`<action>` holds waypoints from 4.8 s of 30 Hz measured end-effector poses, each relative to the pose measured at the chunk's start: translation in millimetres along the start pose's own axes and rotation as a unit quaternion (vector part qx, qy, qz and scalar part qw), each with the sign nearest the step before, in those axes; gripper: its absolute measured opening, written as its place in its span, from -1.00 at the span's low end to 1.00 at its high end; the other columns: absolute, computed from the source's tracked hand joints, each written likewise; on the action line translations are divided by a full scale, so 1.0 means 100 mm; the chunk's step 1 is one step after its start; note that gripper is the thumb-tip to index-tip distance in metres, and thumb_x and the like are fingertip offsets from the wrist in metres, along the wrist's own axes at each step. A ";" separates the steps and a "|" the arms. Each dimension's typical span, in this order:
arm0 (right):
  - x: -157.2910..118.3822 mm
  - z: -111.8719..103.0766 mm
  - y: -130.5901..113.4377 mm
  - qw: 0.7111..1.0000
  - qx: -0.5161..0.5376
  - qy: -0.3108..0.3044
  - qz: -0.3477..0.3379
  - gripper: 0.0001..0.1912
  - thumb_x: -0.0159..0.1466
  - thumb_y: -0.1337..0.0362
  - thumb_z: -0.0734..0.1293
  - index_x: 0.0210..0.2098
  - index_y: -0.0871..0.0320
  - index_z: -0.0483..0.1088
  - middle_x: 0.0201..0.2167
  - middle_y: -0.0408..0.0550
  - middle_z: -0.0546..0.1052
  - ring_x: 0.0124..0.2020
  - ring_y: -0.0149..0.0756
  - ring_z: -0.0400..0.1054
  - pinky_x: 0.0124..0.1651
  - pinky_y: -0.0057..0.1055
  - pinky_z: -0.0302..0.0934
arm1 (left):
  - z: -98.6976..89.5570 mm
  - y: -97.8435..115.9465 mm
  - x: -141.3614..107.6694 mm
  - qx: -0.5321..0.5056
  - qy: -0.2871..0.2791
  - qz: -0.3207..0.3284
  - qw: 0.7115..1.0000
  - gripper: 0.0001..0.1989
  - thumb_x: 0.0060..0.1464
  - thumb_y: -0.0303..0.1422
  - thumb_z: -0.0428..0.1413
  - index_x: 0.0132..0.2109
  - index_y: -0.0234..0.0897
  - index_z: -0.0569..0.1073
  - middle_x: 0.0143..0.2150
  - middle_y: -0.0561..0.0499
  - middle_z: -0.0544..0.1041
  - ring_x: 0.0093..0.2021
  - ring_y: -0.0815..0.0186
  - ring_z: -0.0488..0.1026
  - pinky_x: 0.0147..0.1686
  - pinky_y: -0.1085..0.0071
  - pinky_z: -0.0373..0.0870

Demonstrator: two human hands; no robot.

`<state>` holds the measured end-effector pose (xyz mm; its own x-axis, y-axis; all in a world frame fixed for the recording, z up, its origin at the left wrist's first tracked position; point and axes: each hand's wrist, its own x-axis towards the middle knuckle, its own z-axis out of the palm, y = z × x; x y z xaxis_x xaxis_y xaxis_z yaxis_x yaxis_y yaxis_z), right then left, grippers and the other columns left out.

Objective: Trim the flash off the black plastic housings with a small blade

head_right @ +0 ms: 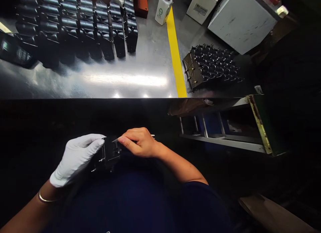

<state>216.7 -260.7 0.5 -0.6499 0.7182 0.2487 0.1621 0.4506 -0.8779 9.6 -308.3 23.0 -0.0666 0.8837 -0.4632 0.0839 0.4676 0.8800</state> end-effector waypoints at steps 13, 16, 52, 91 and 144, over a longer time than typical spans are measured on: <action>-0.01 -0.05 -0.01 0.998 0.068 -0.008 -0.010 -0.63 0.45 0.22 0.18 -0.41 0.25 0.45 -0.52 -0.04 0.51 -0.50 -0.47 0.37 -0.42 -0.55 0.28 | -0.04 -0.05 0.04 0.008 0.041 0.029 0.999 -0.81 -0.19 -0.19 0.30 -0.49 -0.23 0.63 -0.50 -0.02 0.61 -0.49 0.26 0.50 -0.51 0.46 0.45; -0.01 -0.02 -0.01 0.999 0.016 0.011 -0.045 -0.65 0.44 0.27 0.19 -0.42 0.24 0.44 -0.54 -0.06 0.51 -0.50 -0.47 0.36 -0.41 -0.55 0.29 | -0.05 -0.07 0.05 0.027 0.060 0.024 0.998 -0.77 -0.20 -0.14 0.31 -0.50 -0.23 0.62 -0.49 -0.02 0.61 -0.48 0.27 0.49 -0.49 0.46 0.45; -0.03 -0.08 0.00 0.993 -0.045 -0.095 -0.057 -0.41 0.33 -0.12 0.29 -0.62 0.18 0.18 -0.65 -0.24 0.23 -0.58 -0.53 0.10 -0.48 -0.49 -0.08 | -0.02 -0.14 0.01 0.044 0.044 0.094 0.994 -0.79 -0.14 -0.18 0.33 -0.48 -0.23 0.60 -0.52 0.02 0.58 -0.53 0.30 0.47 -0.51 0.45 0.42; -0.04 0.05 0.11 0.948 -0.309 0.079 -0.002 -0.57 0.47 0.16 0.15 -0.45 0.18 0.44 -0.56 -0.11 0.45 -0.51 -0.42 0.25 -0.37 -0.43 0.07 | 0.07 -0.15 0.15 -0.003 0.008 -0.091 0.996 -0.49 0.10 0.15 0.10 -0.38 -0.24 0.42 -0.42 0.04 0.47 -0.43 0.32 0.33 -0.44 0.42 0.35; -0.07 -0.09 0.01 0.995 -0.070 0.005 -0.072 -0.41 0.31 -0.20 0.25 -0.57 0.17 0.27 -0.66 -0.20 0.26 -0.60 -0.49 0.11 -0.53 -0.45 -0.05 | 0.21 -0.08 0.06 -0.001 0.173 0.064 0.983 -0.64 -0.06 -0.03 0.23 -0.46 -0.26 0.48 -0.53 0.06 0.48 -0.50 0.35 0.37 -0.49 0.45 0.34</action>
<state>228.3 -260.6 1.6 -0.6669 0.6460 0.3714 0.1708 0.6177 -0.7677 29.0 -306.5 10.6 -0.3906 0.8755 -0.2846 0.1127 0.3522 0.9291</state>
